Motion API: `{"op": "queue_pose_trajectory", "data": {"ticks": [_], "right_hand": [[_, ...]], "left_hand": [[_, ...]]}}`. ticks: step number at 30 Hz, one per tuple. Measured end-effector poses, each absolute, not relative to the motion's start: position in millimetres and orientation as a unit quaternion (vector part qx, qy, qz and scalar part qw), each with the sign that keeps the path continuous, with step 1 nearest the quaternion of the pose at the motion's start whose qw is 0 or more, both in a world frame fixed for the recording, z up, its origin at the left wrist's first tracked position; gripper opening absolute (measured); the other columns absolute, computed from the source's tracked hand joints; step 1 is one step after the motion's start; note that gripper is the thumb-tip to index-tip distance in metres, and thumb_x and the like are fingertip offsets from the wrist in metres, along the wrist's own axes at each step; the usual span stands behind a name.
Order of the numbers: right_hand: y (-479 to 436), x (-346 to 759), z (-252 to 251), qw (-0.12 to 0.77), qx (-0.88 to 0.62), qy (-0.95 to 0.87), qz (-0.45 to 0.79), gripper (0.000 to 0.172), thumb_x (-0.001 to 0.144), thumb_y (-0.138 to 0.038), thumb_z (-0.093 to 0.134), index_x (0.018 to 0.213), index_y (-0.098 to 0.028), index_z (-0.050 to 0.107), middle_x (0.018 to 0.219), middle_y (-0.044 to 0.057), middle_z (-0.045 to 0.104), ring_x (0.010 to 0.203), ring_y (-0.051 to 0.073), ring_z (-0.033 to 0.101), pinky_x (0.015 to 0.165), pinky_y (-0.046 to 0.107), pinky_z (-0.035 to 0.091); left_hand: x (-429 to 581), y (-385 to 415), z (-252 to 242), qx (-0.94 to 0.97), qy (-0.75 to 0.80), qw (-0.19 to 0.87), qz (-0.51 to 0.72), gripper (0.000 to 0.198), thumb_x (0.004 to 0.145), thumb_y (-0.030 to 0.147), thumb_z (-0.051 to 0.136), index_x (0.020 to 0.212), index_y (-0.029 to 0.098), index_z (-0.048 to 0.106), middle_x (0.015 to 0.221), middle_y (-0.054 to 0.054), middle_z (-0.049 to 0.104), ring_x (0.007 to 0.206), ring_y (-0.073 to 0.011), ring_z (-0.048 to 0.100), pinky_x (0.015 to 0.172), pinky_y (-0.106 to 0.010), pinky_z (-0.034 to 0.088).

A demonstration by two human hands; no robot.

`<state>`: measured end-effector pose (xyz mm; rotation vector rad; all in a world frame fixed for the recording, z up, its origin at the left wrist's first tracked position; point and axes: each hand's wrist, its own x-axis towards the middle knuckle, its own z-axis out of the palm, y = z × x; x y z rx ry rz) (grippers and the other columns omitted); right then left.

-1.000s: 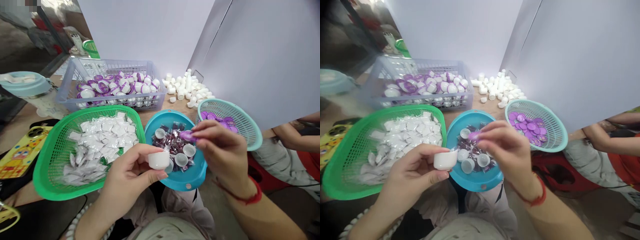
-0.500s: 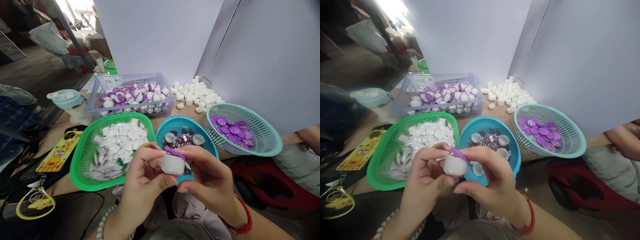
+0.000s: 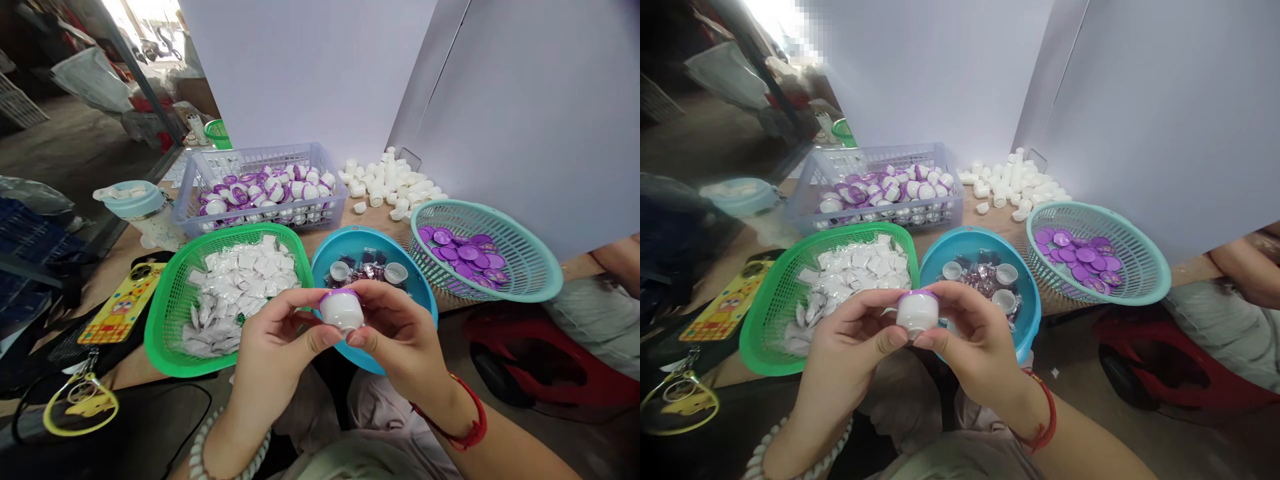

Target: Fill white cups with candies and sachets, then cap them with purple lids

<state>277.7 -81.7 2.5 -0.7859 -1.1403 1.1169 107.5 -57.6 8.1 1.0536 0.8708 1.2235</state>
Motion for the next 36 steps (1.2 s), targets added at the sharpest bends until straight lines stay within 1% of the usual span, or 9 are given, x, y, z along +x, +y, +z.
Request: {"op": "queue_pose_trajectory", "data": {"ticks": [6, 9, 11, 13, 15, 22, 27, 31, 36], "right_hand": [[-84, 277, 5, 0.604, -0.364, -0.441, 0.555, 0.033, 0.083, -0.040, 0.094, 0.111, -0.028, 0.081, 0.100, 0.002, 0.082, 0.087, 0.012, 0.075, 0.078, 0.018, 0.062], [-81, 277, 5, 0.583, -0.337, -0.367, 0.642, 0.033, 0.081, -0.043, 0.095, 0.105, -0.025, 0.080, 0.094, 0.002, 0.080, 0.080, 0.011, 0.073, 0.074, 0.019, 0.062], [-79, 276, 4, 0.560, -0.314, -0.312, 0.700, 0.032, 0.084, -0.042, 0.093, 0.105, -0.023, 0.080, 0.095, 0.002, 0.079, 0.078, 0.010, 0.073, 0.074, 0.019, 0.062], [-78, 275, 4, 0.540, -0.297, -0.274, 0.738, 0.029, 0.087, -0.039, 0.091, 0.109, -0.022, 0.081, 0.098, 0.003, 0.079, 0.081, 0.010, 0.073, 0.077, 0.020, 0.062], [-79, 274, 4, 0.531, -0.285, -0.258, 0.755, 0.027, 0.090, -0.036, 0.089, 0.111, -0.021, 0.081, 0.099, 0.004, 0.079, 0.084, 0.010, 0.072, 0.080, 0.020, 0.062], [-84, 271, 6, 0.544, -0.300, -0.290, 0.728, 0.028, 0.088, -0.036, 0.089, 0.111, -0.023, 0.080, 0.106, 0.006, 0.077, 0.094, 0.016, 0.071, 0.087, 0.029, 0.063], [-85, 271, 4, 0.545, -0.318, -0.354, 0.690, 0.031, 0.090, -0.042, 0.087, 0.113, -0.024, 0.076, 0.103, 0.004, 0.074, 0.090, 0.016, 0.072, 0.085, 0.029, 0.066], [-81, 276, 4, 0.553, -0.331, -0.418, 0.640, 0.040, 0.091, -0.043, 0.085, 0.126, -0.031, 0.068, 0.100, 0.002, 0.074, 0.085, 0.016, 0.073, 0.081, 0.030, 0.068], [-77, 286, 11, 0.522, -0.301, -0.436, 0.669, 0.027, 0.091, -0.038, 0.086, 0.112, -0.027, 0.074, 0.099, 0.002, 0.076, 0.085, 0.016, 0.075, 0.078, 0.031, 0.069]], "left_hand": [[114, -60, 9, 0.387, 0.373, 0.658, 0.527, 0.037, 0.066, 0.040, 0.103, 0.082, 0.019, 0.076, 0.075, 0.003, 0.075, 0.067, -0.0078, 0.067, 0.064, -0.014, 0.054], [113, -56, 12, 0.434, 0.369, 0.674, 0.470, 0.042, 0.080, 0.051, 0.092, 0.081, 0.019, 0.064, 0.071, 0.004, 0.069, 0.064, -0.0088, 0.060, 0.059, -0.017, 0.047], [111, -54, 15, 0.481, 0.362, 0.670, 0.434, 0.046, 0.091, 0.058, 0.080, 0.079, 0.020, 0.057, 0.069, 0.005, 0.060, 0.062, -0.0089, 0.051, 0.057, -0.018, 0.041], [108, -52, 16, 0.521, 0.358, 0.662, 0.403, 0.049, 0.096, 0.063, 0.070, 0.078, 0.020, 0.054, 0.068, 0.006, 0.049, 0.062, -0.0096, 0.041, 0.057, -0.020, 0.036], [107, -51, 17, 0.549, 0.360, 0.652, 0.379, 0.051, 0.099, 0.066, 0.064, 0.077, 0.020, 0.055, 0.069, 0.006, 0.045, 0.064, -0.0110, 0.038, 0.059, -0.023, 0.035], [111, -60, 15, 0.566, 0.393, 0.611, 0.390, 0.049, 0.101, 0.067, 0.058, 0.087, 0.021, 0.061, 0.082, 0.002, 0.054, 0.077, -0.0159, 0.047, 0.068, -0.027, 0.040], [113, -63, 15, 0.542, 0.402, 0.620, 0.400, 0.049, 0.100, 0.067, 0.059, 0.080, 0.022, 0.057, 0.078, 0.002, 0.047, 0.074, -0.0164, 0.043, 0.063, -0.027, 0.038], [111, -60, 19, 0.514, 0.380, 0.659, 0.397, 0.049, 0.098, 0.067, 0.064, 0.079, 0.022, 0.057, 0.076, 0.002, 0.049, 0.069, -0.0149, 0.043, 0.062, -0.026, 0.038], [107, -58, 22, 0.494, 0.349, 0.701, 0.378, 0.051, 0.097, 0.065, 0.066, 0.073, 0.021, 0.058, 0.063, 0.005, 0.045, 0.058, -0.0115, 0.036, 0.053, -0.025, 0.030]]}}
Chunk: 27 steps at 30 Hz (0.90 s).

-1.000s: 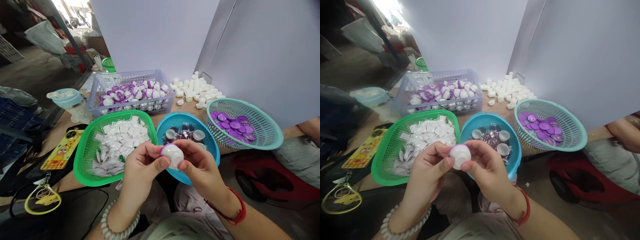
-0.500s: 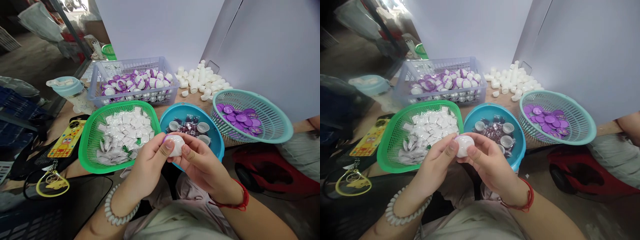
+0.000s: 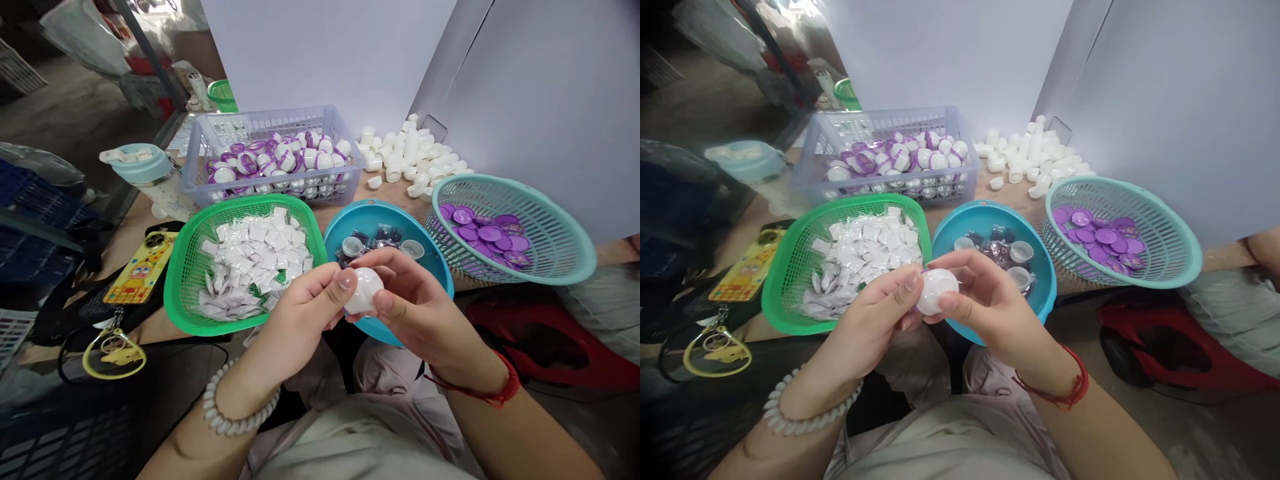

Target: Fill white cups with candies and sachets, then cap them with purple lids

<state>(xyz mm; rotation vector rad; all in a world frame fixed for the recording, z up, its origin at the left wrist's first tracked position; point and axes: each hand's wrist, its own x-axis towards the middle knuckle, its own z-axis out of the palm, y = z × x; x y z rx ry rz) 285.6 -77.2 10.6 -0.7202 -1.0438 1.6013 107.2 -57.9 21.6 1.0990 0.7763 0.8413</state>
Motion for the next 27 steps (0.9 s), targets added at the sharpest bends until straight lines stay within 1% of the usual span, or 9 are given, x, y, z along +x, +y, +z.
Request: {"op": "queue_pose_trajectory", "data": {"ticks": [3, 5, 7, 11, 13, 16, 18, 22, 27], "right_hand": [[-80, 289, 14, 0.560, -0.297, -0.402, 0.660, 0.024, 0.089, -0.034, 0.088, 0.106, -0.031, 0.071, 0.100, -0.001, 0.077, 0.087, 0.017, 0.076, 0.079, 0.035, 0.069], [-83, 289, 13, 0.592, -0.299, -0.403, 0.631, 0.031, 0.085, -0.033, 0.092, 0.107, -0.035, 0.070, 0.100, -0.003, 0.077, 0.086, 0.017, 0.075, 0.077, 0.034, 0.068], [-87, 289, 10, 0.608, -0.317, -0.427, 0.590, 0.040, 0.080, -0.038, 0.095, 0.112, -0.038, 0.070, 0.102, -0.001, 0.077, 0.085, 0.020, 0.076, 0.074, 0.034, 0.067], [-93, 285, 4, 0.605, -0.349, -0.497, 0.515, 0.045, 0.081, -0.047, 0.093, 0.119, -0.033, 0.073, 0.109, 0.006, 0.078, 0.100, 0.028, 0.077, 0.085, 0.043, 0.067], [-95, 283, 3, 0.617, -0.334, -0.519, 0.489, 0.039, 0.082, -0.042, 0.093, 0.115, -0.032, 0.074, 0.107, 0.005, 0.077, 0.106, 0.028, 0.075, 0.091, 0.044, 0.066], [-98, 281, 6, 0.621, -0.326, -0.541, 0.464, 0.034, 0.083, -0.029, 0.092, 0.109, -0.032, 0.071, 0.101, 0.003, 0.076, 0.098, 0.023, 0.075, 0.085, 0.037, 0.067], [-100, 281, 8, 0.609, -0.344, -0.567, 0.435, 0.035, 0.083, -0.020, 0.090, 0.110, -0.032, 0.071, 0.103, 0.004, 0.077, 0.096, 0.022, 0.075, 0.082, 0.034, 0.067], [-105, 282, 7, 0.575, -0.350, -0.640, 0.371, 0.048, 0.083, -0.009, 0.085, 0.124, -0.031, 0.075, 0.110, 0.006, 0.080, 0.102, 0.025, 0.076, 0.089, 0.038, 0.067], [-113, 278, 4, 0.599, -0.360, -0.624, 0.350, 0.050, 0.084, -0.008, 0.086, 0.127, -0.032, 0.075, 0.112, 0.006, 0.081, 0.106, 0.026, 0.077, 0.093, 0.041, 0.067]], "left_hand": [[108, -63, 20, 0.448, 0.345, 0.691, 0.450, 0.037, 0.093, 0.053, 0.079, 0.080, 0.021, 0.066, 0.071, 0.003, 0.058, 0.064, -0.0106, 0.051, 0.059, -0.021, 0.043], [110, -69, 19, 0.451, 0.339, 0.659, 0.497, 0.019, 0.091, 0.039, 0.085, 0.088, 0.023, 0.074, 0.082, 0.002, 0.070, 0.075, -0.0117, 0.064, 0.071, -0.021, 0.053], [113, -75, 19, 0.473, 0.334, 0.619, 0.531, 0.007, 0.090, 0.026, 0.086, 0.090, 0.025, 0.079, 0.088, 0.002, 0.076, 0.083, -0.0119, 0.070, 0.077, -0.019, 0.056], [118, -84, 15, 0.460, 0.326, 0.561, 0.606, 0.016, 0.083, 0.018, 0.091, 0.092, 0.028, 0.082, 0.091, 0.003, 0.078, 0.088, -0.0118, 0.073, 0.081, -0.017, 0.058], [119, -86, 12, 0.448, 0.315, 0.567, 0.615, 0.025, 0.080, 0.022, 0.094, 0.102, 0.030, 0.084, 0.101, 0.001, 0.081, 0.096, -0.0143, 0.074, 0.087, -0.020, 0.060], [117, -87, 11, 0.464, 0.303, 0.587, 0.590, 0.021, 0.085, 0.027, 0.091, 0.105, 0.031, 0.087, 0.111, -0.003, 0.082, 0.107, -0.0175, 0.074, 0.096, -0.025, 0.059], [115, -86, 12, 0.435, 0.297, 0.637, 0.562, 0.014, 0.085, 0.027, 0.091, 0.098, 0.031, 0.088, 0.113, -0.004, 0.081, 0.106, -0.0184, 0.074, 0.094, -0.027, 0.060], [113, -84, 18, 0.345, 0.287, 0.742, 0.499, 0.015, 0.074, 0.023, 0.097, 0.083, 0.026, 0.086, 0.107, -0.003, 0.077, 0.091, -0.0161, 0.073, 0.078, -0.024, 0.061], [113, -84, 22, 0.317, 0.280, 0.760, 0.493, 0.013, 0.076, 0.014, 0.089, 0.082, 0.025, 0.086, 0.103, -0.002, 0.078, 0.095, -0.0156, 0.073, 0.078, -0.021, 0.061]]}}
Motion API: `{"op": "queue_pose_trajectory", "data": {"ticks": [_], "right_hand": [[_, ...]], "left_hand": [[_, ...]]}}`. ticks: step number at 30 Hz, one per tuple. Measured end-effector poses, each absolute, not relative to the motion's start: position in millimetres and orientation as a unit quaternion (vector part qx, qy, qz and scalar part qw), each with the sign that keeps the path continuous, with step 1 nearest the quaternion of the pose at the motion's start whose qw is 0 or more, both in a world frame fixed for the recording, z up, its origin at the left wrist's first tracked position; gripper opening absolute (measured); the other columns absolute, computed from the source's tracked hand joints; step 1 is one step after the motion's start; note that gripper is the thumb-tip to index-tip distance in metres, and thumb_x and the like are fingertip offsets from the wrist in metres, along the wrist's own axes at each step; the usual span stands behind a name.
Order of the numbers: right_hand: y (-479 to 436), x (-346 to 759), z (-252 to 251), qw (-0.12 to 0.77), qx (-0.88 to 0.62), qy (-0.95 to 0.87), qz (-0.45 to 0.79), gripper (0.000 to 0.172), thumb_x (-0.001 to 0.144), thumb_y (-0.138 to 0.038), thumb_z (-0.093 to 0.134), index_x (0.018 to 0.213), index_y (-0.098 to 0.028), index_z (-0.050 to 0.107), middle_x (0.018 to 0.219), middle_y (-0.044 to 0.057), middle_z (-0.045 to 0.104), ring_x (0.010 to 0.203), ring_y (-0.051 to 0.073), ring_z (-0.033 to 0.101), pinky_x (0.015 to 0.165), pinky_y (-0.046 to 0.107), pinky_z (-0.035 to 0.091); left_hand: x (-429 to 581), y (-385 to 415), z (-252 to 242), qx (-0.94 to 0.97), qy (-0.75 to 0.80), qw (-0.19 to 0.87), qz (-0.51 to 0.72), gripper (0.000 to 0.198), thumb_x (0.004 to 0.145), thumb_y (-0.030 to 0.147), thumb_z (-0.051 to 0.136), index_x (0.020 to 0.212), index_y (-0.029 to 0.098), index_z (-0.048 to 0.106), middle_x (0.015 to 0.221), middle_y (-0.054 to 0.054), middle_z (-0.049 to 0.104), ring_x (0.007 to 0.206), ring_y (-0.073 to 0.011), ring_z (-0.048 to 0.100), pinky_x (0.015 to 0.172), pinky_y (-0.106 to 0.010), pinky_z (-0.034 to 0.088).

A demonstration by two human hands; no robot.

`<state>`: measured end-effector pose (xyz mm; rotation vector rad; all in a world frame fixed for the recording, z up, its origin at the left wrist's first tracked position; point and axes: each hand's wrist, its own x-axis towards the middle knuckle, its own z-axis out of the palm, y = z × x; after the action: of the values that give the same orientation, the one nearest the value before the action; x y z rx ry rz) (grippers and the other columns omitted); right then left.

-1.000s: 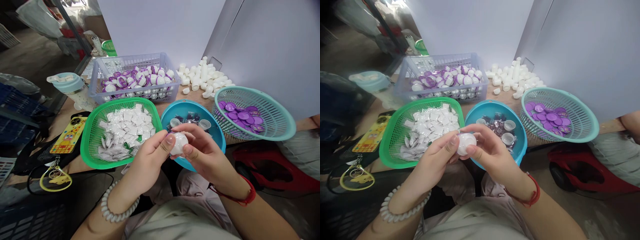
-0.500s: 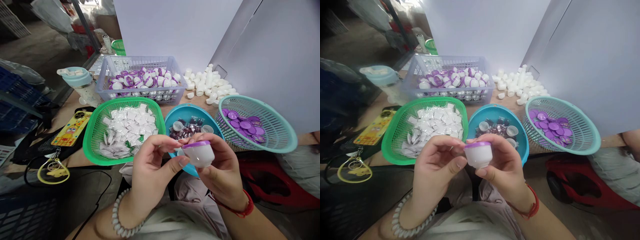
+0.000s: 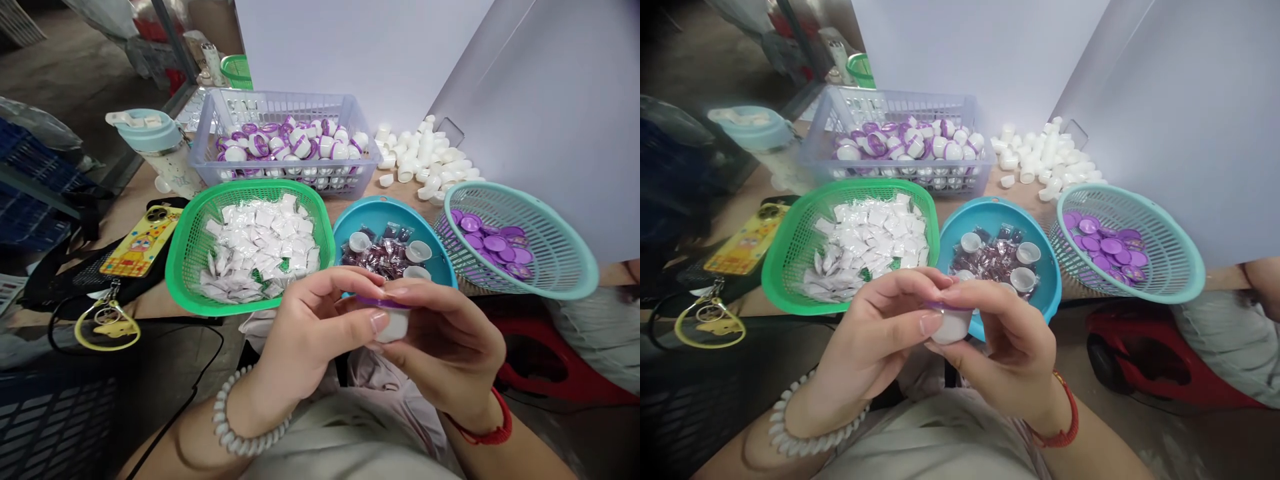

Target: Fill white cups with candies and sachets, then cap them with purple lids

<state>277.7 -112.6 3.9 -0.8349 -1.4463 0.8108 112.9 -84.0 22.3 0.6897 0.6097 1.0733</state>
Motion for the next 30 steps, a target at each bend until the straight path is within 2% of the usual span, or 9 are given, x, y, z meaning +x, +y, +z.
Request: {"op": "queue_pose_trajectory", "data": {"ticks": [3, 6, 9, 12, 17, 22, 24, 26, 30], "right_hand": [[-116, 273, 3, 0.631, -0.369, -0.604, 0.319, 0.047, 0.084, -0.015, 0.089, 0.123, -0.033, 0.070, 0.107, 0.005, 0.081, 0.100, 0.027, 0.079, 0.094, 0.046, 0.068], [-117, 269, 5, 0.635, -0.370, -0.603, 0.310, 0.046, 0.084, -0.018, 0.090, 0.120, -0.033, 0.066, 0.107, 0.006, 0.081, 0.097, 0.028, 0.081, 0.089, 0.046, 0.070], [-116, 270, 11, 0.645, -0.358, -0.587, 0.332, 0.045, 0.084, -0.014, 0.090, 0.118, -0.032, 0.066, 0.108, 0.005, 0.081, 0.098, 0.026, 0.081, 0.084, 0.041, 0.070], [-113, 275, 18, 0.643, -0.364, -0.560, 0.374, 0.050, 0.081, -0.011, 0.092, 0.121, -0.032, 0.069, 0.108, 0.004, 0.080, 0.099, 0.025, 0.080, 0.083, 0.036, 0.070], [-110, 279, 19, 0.605, -0.377, -0.569, 0.410, 0.063, 0.076, -0.006, 0.094, 0.129, -0.032, 0.072, 0.117, 0.005, 0.077, 0.107, 0.024, 0.079, 0.090, 0.031, 0.068], [-100, 277, 21, 0.567, -0.363, -0.609, 0.420, 0.048, 0.086, -0.012, 0.088, 0.126, -0.031, 0.072, 0.111, 0.004, 0.077, 0.097, 0.018, 0.075, 0.086, 0.028, 0.064], [-82, 280, 28, 0.530, -0.359, -0.656, 0.400, 0.047, 0.087, -0.013, 0.086, 0.128, -0.030, 0.071, 0.114, 0.005, 0.077, 0.102, 0.020, 0.074, 0.090, 0.032, 0.063], [-49, 282, 41, 0.505, -0.356, -0.706, 0.346, 0.044, 0.088, -0.016, 0.086, 0.127, -0.029, 0.070, 0.118, 0.006, 0.076, 0.108, 0.023, 0.073, 0.095, 0.036, 0.061], [49, 272, 76, 0.537, -0.365, -0.738, 0.183, 0.037, 0.082, -0.029, 0.090, 0.116, -0.025, 0.075, 0.116, 0.006, 0.073, 0.108, 0.024, 0.070, 0.098, 0.040, 0.059]], "left_hand": [[114, -86, 22, 0.325, 0.286, 0.753, 0.496, 0.014, 0.077, 0.011, 0.088, 0.080, 0.025, 0.086, 0.101, -0.002, 0.079, 0.099, -0.0163, 0.073, 0.083, -0.021, 0.061], [114, -88, 20, 0.336, 0.293, 0.739, 0.504, 0.011, 0.079, 0.016, 0.090, 0.082, 0.026, 0.086, 0.101, -0.003, 0.080, 0.098, -0.0177, 0.074, 0.081, -0.023, 0.062], [113, -91, 16, 0.373, 0.286, 0.708, 0.527, 0.011, 0.084, 0.025, 0.091, 0.093, 0.029, 0.087, 0.106, -0.004, 0.081, 0.102, -0.0192, 0.076, 0.085, -0.025, 0.064], [111, -92, 14, 0.422, 0.270, 0.677, 0.539, 0.026, 0.084, 0.029, 0.091, 0.110, 0.032, 0.087, 0.116, -0.004, 0.081, 0.107, -0.0196, 0.077, 0.089, -0.024, 0.065], [110, -91, 9, 0.471, 0.291, 0.596, 0.581, 0.025, 0.085, 0.027, 0.091, 0.109, 0.033, 0.087, 0.116, -0.003, 0.083, 0.109, -0.0184, 0.079, 0.094, -0.022, 0.063], [107, -90, 6, 0.479, 0.318, 0.556, 0.600, 0.026, 0.086, 0.028, 0.090, 0.111, 0.035, 0.085, 0.110, 0.000, 0.083, 0.100, -0.0142, 0.078, 0.087, -0.017, 0.062], [100, -87, 8, 0.477, 0.335, 0.551, 0.596, 0.031, 0.090, 0.027, 0.087, 0.119, 0.038, 0.081, 0.123, 0.000, 0.081, 0.111, -0.0153, 0.077, 0.096, -0.020, 0.060], [88, -82, 10, 0.461, 0.361, 0.526, 0.617, 0.038, 0.094, 0.028, 0.083, 0.129, 0.039, 0.075, 0.143, 0.000, 0.073, 0.132, -0.0186, 0.069, 0.110, -0.026, 0.055], [53, -66, 12, 0.439, 0.412, 0.432, 0.672, 0.049, 0.092, 0.032, 0.084, 0.138, 0.037, 0.066, 0.163, -0.003, 0.057, 0.153, -0.0242, 0.050, 0.127, -0.037, 0.040]]}}
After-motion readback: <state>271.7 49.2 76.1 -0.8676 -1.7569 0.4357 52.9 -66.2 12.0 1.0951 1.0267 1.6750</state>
